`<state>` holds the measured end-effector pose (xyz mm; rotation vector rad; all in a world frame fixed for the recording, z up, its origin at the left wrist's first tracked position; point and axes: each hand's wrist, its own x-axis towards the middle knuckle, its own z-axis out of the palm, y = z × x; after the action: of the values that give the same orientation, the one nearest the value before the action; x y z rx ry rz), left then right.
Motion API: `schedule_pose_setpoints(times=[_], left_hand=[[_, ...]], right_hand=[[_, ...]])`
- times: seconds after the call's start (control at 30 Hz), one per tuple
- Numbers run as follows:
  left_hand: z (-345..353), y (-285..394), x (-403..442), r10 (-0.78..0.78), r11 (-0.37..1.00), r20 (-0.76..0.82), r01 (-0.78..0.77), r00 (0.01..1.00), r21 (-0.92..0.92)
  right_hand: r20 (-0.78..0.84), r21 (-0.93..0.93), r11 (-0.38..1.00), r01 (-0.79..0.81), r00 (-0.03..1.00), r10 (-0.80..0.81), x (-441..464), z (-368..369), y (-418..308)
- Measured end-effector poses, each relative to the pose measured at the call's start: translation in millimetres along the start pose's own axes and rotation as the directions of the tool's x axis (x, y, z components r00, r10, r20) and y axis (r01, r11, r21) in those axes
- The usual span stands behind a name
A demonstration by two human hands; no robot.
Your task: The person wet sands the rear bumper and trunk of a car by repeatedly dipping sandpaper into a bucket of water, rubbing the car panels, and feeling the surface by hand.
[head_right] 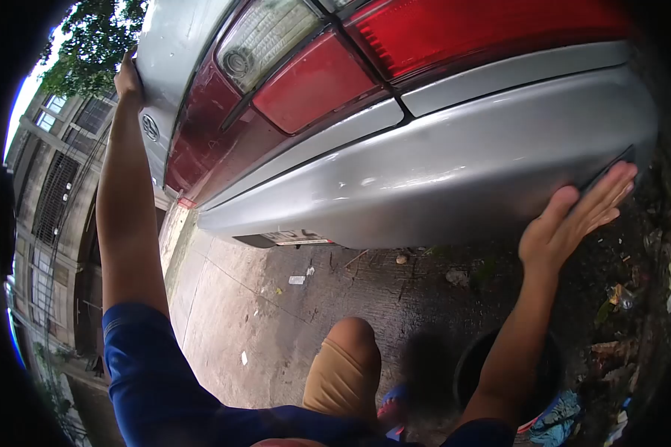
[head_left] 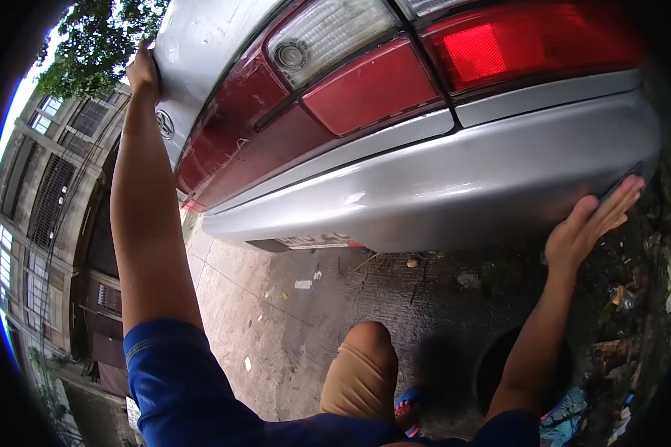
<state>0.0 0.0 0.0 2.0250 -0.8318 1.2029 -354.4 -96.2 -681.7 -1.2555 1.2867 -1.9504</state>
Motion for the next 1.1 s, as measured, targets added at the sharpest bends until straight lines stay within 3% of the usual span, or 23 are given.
schedule_pose_setpoints(times=[0.03,0.07,0.1,0.17,0.27,0.37,0.43,0.5,0.53,0.63,0.67,0.7,0.77,0.83,0.93,0.97,1.03,1.1], left_hand=[[-1,7,-4,-0.037,0.996,0.066,0.042,0.997,-0.084],[-6,46,-60,-0.105,0.975,0.075,0.117,0.992,-0.187],[38,-54,-161,-0.355,0.88,0.13,0.378,0.926,-0.287],[40,-60,-156,-0.261,0.937,0.147,0.287,0.954,-0.199],[43,-67,-155,-0.253,0.964,0.013,0.253,0.967,-0.081],[45,-91,-131,-0.247,0.953,0.108,0.262,0.963,-0.152],[43,-79,-143,-0.257,0.941,0.118,0.276,0.959,-0.194],[47,-99,-124,-0.247,0.949,0.087,0.259,0.965,-0.18],[42,-81,-143,-0.255,0.949,0.069,0.263,0.965,-0.172],[39,-70,-152,-0.217,0.971,0.032,0.219,0.976,-0.093],[42,-87,-132,-0.21,0.977,0.02,0.209,0.977,0.046],[39,-79,-137,-0.217,0.975,0.037,0.218,0.976,-0.048],[39,-60,-164,-0.243,0.935,0.089,0.258,0.966,-0.242],[47,-86,-142,-0.199,0.956,0.067,0.208,0.978,-0.206],[41,-80,-149,-0.184,0.976,0.048,0.188,0.982,-0.111],[45,-100,-126,-0.159,0.987,-0.01,0.16,0.987,0.035],[45,-100,-127,-0.142,0.989,-0.005,0.141,0.99,-0.037],[42,-69,-154,-0.22,0.949,-0.018,0.21,0.975,-0.233]], right_hand=[[-0.002,-0.054,0.993,-0.107,0.994,0.107,48,-15,27],[0.08,-0.053,0.975,-0.215,0.972,0.219,83,-31,47],[0.204,-0.091,0.993,-0.075,0.975,0.092,167,-74,65],[0.138,-0.165,0.975,0.147,0.983,-0.124,106,-59,34],[0.134,-0.156,0.973,0.169,0.98,-0.149,131,-59,35],[0.148,-0.155,0.98,0.127,0.983,-0.104,131,-65,49],[0.229,0.051,0.987,-0.156,0.963,0.14,171,-72,51],[0.145,-0.145,0.958,0.248,0.963,-0.227,106,-55,24],[0.264,-0.137,0.916,0.378,0.905,-0.334,57,-48,4],[0.357,-0.176,0.811,0.557,0.804,-0.475,46,-47,15],[0.243,-0.174,0.899,0.401,0.903,-0.356,86,-52,25],[0.13,-0.157,0.958,0.239,0.967,-0.22,135,-56,33],[0.152,-0.094,0.994,0.055,0.988,-0.04,159,-63,50],[0.109,-0.102,0.977,0.186,0.979,-0.175,132,-56,36],[0.351,-0.166,0.814,0.556,0.805,-0.478,52,-53,28],[0.412,-0.177,0.741,0.648,0.732,-0.542,43,-52,33],[0.15,-0.198,0.916,0.35,0.934,-0.324,142,-63,43],[0.227,0.015,0.998,0.069,0.971,-0.071,194,-66,68]])
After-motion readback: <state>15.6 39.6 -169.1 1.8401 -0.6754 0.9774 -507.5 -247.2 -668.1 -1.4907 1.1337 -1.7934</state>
